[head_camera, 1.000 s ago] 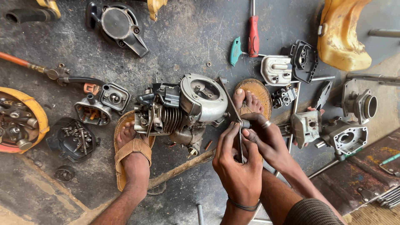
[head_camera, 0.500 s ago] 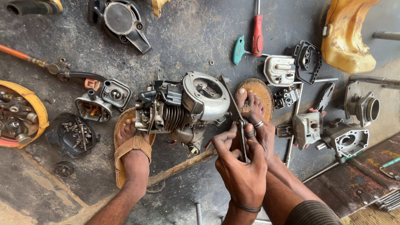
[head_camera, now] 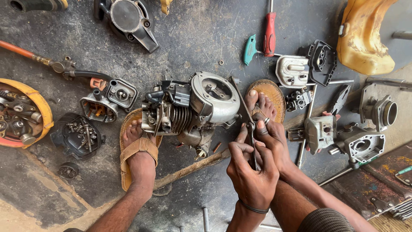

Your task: The person sits on the floor and uses a wrench to tighten bolts on a disassembled motorcycle engine block. They then switch to a screwdriver to adjust components on the side of the engine. Various engine parts and tools are scattered around the workspace.

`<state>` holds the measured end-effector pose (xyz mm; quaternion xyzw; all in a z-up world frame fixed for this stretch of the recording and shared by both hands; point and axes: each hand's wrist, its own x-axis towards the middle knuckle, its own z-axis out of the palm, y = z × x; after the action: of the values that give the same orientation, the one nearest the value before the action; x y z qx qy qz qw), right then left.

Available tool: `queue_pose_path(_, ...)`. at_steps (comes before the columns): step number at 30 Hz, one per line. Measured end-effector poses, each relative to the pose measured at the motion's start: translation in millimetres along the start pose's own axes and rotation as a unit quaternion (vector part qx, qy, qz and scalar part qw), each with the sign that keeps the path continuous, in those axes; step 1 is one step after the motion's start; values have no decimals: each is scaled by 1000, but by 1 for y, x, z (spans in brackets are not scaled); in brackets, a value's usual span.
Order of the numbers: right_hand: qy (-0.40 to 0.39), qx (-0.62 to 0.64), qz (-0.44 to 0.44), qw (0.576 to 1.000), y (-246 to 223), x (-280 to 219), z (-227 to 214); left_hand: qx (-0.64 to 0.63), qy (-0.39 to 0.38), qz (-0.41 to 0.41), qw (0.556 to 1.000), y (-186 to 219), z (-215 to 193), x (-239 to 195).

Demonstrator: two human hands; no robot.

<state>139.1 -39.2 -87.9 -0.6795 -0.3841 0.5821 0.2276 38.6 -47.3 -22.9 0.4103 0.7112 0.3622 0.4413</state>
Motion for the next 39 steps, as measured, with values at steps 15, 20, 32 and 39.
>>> queue_pose_path(15,-3,71,29,997,-11,-1,5,-50,-5,84,995,-59,-7,5)
queue_pose_path(20,-9,93,36,995,-5,0,4,-2,-1,192,981,-82,-11,13)
queue_pose_path(32,-19,104,46,993,6,-2,-1,32,-27,223,974,-105,-7,16)
queue_pose_path(39,39,108,144,983,17,-4,-3,-64,68,72,993,-77,10,-15)
